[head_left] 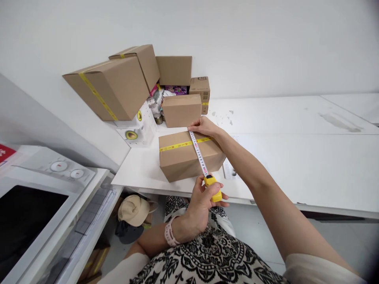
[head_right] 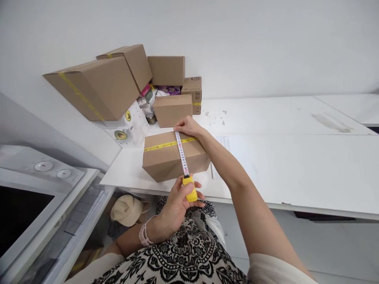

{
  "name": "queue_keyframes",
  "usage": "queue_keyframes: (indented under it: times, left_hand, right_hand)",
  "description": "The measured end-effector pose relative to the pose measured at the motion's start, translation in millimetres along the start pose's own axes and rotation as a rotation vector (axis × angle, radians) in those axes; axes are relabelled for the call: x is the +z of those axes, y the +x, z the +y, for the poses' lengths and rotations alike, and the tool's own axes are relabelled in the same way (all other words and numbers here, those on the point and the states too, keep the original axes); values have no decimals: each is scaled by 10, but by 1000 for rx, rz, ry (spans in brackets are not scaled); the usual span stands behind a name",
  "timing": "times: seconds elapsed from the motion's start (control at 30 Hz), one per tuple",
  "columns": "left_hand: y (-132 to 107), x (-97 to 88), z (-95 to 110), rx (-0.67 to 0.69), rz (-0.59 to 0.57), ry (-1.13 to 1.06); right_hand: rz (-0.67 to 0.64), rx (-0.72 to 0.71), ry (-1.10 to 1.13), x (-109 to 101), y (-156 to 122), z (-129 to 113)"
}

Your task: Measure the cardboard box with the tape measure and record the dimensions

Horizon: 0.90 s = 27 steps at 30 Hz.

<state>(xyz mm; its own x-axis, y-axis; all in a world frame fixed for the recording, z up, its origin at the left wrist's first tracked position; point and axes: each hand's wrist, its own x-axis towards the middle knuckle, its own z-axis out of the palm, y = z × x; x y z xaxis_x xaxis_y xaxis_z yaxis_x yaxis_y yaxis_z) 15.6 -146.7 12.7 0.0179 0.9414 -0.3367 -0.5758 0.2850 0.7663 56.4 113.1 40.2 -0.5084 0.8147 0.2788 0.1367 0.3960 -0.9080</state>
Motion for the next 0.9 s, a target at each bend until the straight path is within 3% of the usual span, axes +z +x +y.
queue_keyframes:
  times: [0.17,0.3,0.4,0.53,0.63,0.73,0.8,0.9]
  left_hand:
    - [18,-185,34,13,-163,156]
    - [147,-447,104,148,-229,399]
    - [295,-571,118,252,-241,624]
    - [432,-532,35,277,-382,911]
    - [478,-486,-74,346,-401,1063]
    - [520,-571,-145,473,-311,1216]
    - [548,-707,-143,509,-251,1311]
    - [547,-978,-67,451,-201,1469]
  right_hand:
    - [70,-87,113,-330,-194,-200]
    - [203,-222,131,-626,-921,-424]
    - [204,-279,15,-542,-1595,-411]
    - [256,-253,-86,-163,-2184,-140]
    - [241,-104,-64,-53,-2379,157]
    - [468,167,-169,-192,-2409,546]
    - [602,383,-364,-325,-2348,832]
    - [495,650,-633,-423,-2185,1177]
